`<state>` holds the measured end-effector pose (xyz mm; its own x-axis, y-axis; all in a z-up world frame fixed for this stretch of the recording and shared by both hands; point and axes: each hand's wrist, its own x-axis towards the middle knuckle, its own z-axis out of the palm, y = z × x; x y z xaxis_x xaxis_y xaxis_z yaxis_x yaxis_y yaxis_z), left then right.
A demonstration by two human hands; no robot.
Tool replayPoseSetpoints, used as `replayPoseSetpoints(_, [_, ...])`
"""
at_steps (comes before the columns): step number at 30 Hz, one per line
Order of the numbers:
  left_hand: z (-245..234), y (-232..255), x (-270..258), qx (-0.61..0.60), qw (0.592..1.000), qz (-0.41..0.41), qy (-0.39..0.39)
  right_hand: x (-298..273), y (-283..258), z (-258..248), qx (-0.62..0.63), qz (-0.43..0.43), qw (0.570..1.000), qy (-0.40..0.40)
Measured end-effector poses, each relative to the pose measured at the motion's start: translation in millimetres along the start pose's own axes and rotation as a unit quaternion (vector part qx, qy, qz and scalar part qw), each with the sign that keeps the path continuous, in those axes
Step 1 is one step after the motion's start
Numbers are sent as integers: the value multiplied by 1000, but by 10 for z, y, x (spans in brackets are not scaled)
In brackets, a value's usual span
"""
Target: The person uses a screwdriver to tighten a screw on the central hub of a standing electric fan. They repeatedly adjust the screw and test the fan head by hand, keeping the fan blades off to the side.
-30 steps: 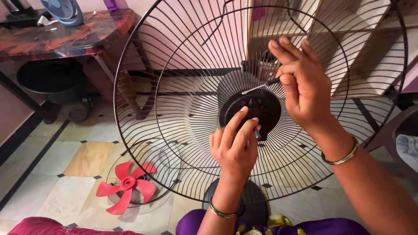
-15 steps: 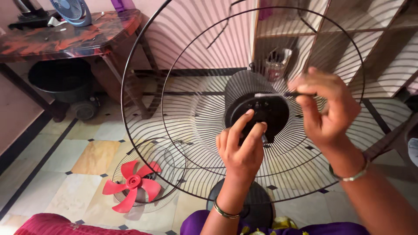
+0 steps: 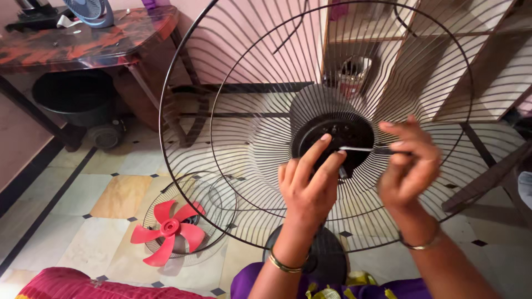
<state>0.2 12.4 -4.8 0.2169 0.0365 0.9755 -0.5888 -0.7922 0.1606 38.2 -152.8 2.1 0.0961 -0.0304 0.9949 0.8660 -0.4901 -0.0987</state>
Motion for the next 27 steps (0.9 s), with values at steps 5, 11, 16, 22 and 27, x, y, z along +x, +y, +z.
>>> replayPoseSetpoints(5, [-214, -208, 110, -122, 991, 19, -58, -244, 43, 90, -16, 12, 1000, 16])
replayPoseSetpoints(11, [-471, -347, 222, -106, 994, 11, -39, -433, 25, 157, -19, 47, 998, 29])
replayPoseSetpoints(16, [-859, -423, 419, 211, 976, 48, 1, -430, -46, 138, -62, 51, 997, -9])
replayPoseSetpoints(22, [-1439, -505, 538, 455, 887, -63, 34, -330, -144, 89, -19, 69, 997, -25])
replayPoseSetpoints(27, [-1489, -810, 410, -281, 886, -368, -42, -269, -161, -28, 12, 94, 994, -57])
